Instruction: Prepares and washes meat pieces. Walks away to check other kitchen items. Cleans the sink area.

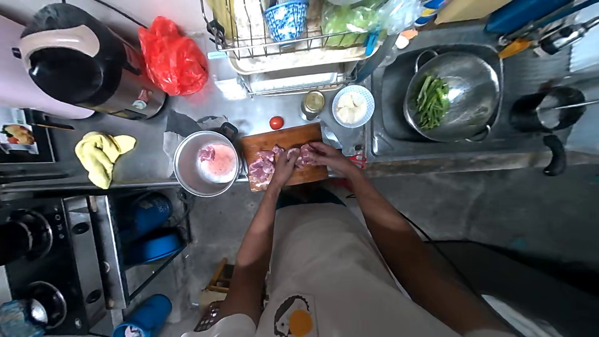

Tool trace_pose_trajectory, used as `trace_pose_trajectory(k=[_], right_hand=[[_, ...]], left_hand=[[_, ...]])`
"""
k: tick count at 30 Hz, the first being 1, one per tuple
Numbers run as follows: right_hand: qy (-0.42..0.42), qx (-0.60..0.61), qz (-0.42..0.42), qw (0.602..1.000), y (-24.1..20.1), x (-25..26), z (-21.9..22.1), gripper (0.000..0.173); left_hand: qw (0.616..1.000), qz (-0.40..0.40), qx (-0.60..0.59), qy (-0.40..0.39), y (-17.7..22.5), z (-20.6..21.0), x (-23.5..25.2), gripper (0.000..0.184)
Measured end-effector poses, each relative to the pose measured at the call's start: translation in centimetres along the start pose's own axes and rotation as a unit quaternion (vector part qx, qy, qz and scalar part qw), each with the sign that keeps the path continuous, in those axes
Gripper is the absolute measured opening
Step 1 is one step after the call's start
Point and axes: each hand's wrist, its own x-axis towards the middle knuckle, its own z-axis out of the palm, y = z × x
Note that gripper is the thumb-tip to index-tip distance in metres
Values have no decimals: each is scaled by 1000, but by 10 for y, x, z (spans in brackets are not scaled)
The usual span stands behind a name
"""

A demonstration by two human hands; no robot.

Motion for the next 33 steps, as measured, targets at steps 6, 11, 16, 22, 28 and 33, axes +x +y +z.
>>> trace_pose_trajectory(k=[6,11,16,22,28,33], right_hand=[[12,2,-18,1000,-1,-3,0,57],[-10,-14,-30,999,-5,-2,-3,59],[-30,-46,-63,996,-12,-2,-6,56],[-11,-37,-57,998,-11,2,-6,58],[6,-44,-54,998,-16,0,-3,48],[47,-80,-37,995,-20,1,0,36]], left_hand=[[1000,-19,-12,-5,-4,-3,6,53],[999,-36,12,-20,-5,-9,-8,64],[1000,-24,4,-13,1,-4,3,61],[997,62,-40,21,-8,-1,3,37],[997,51,-41,29,-5,-3,-1,31],[995,44,-75,43,-8,2,-1,30]])
